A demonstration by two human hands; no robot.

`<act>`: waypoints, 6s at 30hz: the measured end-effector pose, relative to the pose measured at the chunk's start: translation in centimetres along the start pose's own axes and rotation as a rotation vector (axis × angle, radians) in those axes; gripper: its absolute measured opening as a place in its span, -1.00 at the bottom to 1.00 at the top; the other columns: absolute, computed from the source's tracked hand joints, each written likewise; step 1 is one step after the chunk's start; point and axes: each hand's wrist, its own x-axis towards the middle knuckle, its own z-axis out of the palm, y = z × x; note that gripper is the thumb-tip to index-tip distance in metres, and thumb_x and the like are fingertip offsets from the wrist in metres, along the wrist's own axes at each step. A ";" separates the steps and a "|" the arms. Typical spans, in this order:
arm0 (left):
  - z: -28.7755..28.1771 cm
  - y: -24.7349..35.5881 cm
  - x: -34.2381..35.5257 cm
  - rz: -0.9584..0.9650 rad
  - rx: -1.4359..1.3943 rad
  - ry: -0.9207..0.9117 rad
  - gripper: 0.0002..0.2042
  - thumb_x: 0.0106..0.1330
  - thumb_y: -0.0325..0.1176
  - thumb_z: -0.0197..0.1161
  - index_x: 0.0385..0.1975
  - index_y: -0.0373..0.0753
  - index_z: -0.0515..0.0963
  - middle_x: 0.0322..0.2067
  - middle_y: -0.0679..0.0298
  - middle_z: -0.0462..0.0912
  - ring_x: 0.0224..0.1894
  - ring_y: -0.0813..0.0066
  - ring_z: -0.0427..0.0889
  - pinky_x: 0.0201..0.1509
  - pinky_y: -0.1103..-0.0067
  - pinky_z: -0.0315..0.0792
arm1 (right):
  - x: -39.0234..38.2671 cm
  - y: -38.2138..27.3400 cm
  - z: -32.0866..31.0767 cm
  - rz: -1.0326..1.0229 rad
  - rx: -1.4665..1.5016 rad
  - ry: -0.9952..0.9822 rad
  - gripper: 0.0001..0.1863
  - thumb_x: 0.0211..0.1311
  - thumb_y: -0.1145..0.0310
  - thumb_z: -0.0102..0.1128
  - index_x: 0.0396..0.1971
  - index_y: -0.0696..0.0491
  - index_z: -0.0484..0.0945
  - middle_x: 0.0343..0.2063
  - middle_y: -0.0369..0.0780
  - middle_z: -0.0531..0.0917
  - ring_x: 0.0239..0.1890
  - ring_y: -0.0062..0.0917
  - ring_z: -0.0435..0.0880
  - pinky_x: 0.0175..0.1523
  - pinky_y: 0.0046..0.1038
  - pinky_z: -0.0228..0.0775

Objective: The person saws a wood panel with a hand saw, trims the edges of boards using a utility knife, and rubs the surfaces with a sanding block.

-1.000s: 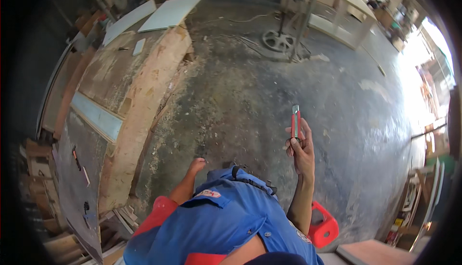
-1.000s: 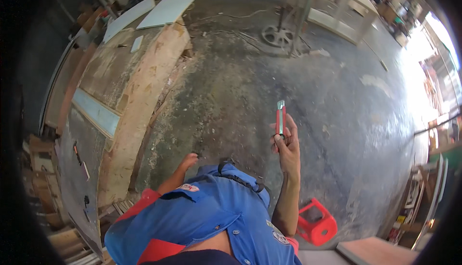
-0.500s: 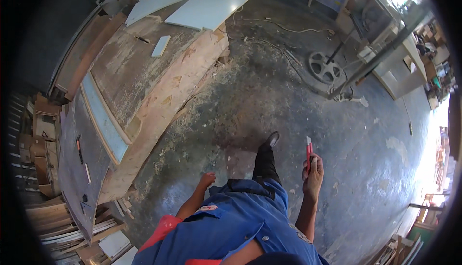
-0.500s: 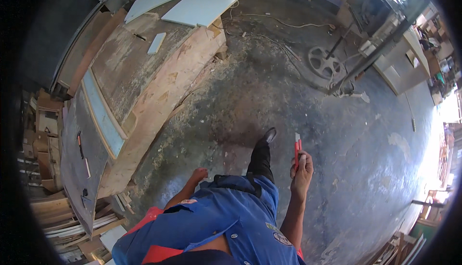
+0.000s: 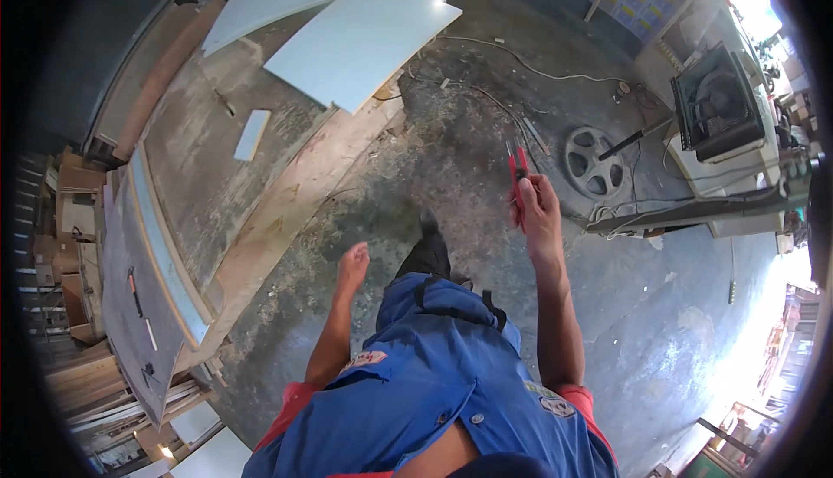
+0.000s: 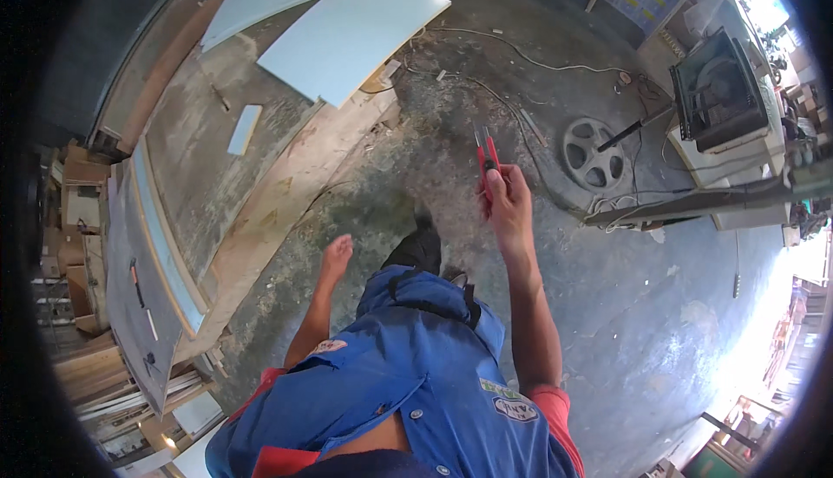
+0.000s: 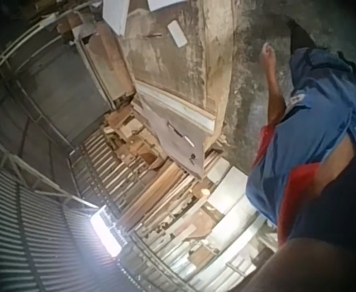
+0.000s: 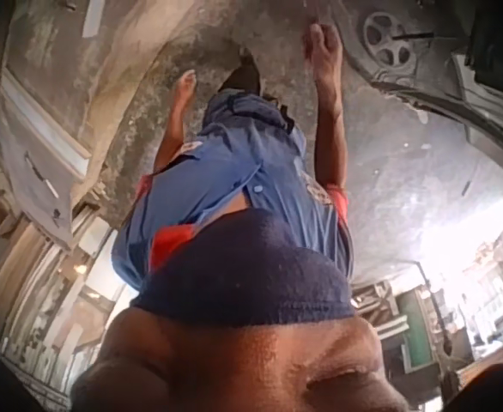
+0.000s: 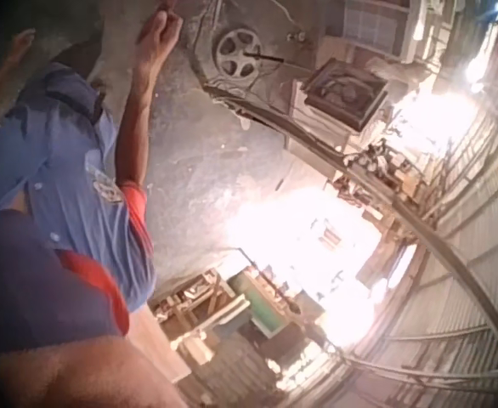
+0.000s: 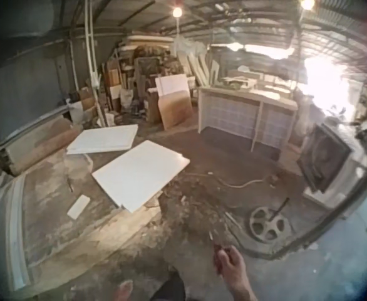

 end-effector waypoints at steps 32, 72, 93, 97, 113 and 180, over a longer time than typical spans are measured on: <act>4.3 44.4 48.0 0.270 0.763 0.100 -0.14 0.08 -0.72 0.16 0.49 -0.06 0.20 0.54 0.16 0.05 0.58 0.02 -0.01 0.58 0.02 -0.05 | 61.5 -1.7 5.4 0.297 -0.283 -0.469 -0.69 0.57 0.11 0.03 -0.23 0.07 0.54 -0.55 -0.39 0.51 -0.59 -0.76 0.42 -0.50 -0.66 0.23; -19.4 69.6 66.8 0.228 0.781 0.559 -0.58 -0.04 -0.02 0.61 -0.38 -0.23 0.70 -0.51 0.06 0.71 -0.45 0.03 0.69 -0.31 0.31 0.50 | 66.2 -16.4 37.0 -0.586 -0.784 -0.689 -0.45 0.23 0.49 0.08 0.24 0.27 0.28 -0.45 0.00 0.62 -0.58 -0.13 0.69 -0.54 -0.16 0.52; -20.3 67.5 68.2 0.392 0.966 0.698 -0.47 -0.21 0.09 0.66 -0.58 -0.22 0.53 -0.67 0.10 0.56 -0.62 0.06 0.56 -0.52 0.32 0.36 | 67.0 -20.6 38.4 -0.399 -0.804 -0.746 -0.69 0.34 0.46 0.14 0.03 0.11 0.34 -0.68 -0.03 0.58 -0.62 -0.02 0.62 -0.52 -0.04 0.38; -19.9 68.0 67.9 0.396 0.936 0.691 -0.48 -0.21 0.07 0.66 -0.58 -0.21 0.53 -0.66 0.10 0.57 -0.62 0.08 0.57 -0.52 0.34 0.37 | 66.8 -19.4 38.7 -0.454 -0.904 -0.728 -0.69 0.34 0.45 0.15 0.02 0.11 0.35 -0.70 -0.04 0.57 -0.64 -0.06 0.62 -0.55 -0.09 0.36; -18.7 67.1 66.0 0.332 0.849 0.685 -0.55 -0.20 -0.11 0.73 -0.48 -0.25 0.62 -0.60 0.12 0.67 -0.58 0.19 0.66 -0.46 0.45 0.46 | 66.9 -20.1 36.0 -0.382 -0.820 -0.880 -0.60 0.19 0.47 0.13 0.03 0.15 0.32 -0.65 -0.11 0.62 -0.69 -0.20 0.68 -0.68 -0.19 0.45; -15.3 68.0 63.0 0.350 0.964 0.617 -0.57 -0.07 -0.02 0.63 -0.51 -0.18 0.55 -0.64 0.20 0.56 -0.57 0.16 0.60 -0.49 0.35 0.39 | 64.3 -18.2 33.5 -0.475 -0.888 -0.765 -0.70 0.24 0.47 0.11 -0.05 0.11 0.33 -0.63 -0.10 0.63 -0.64 -0.18 0.68 -0.60 -0.14 0.44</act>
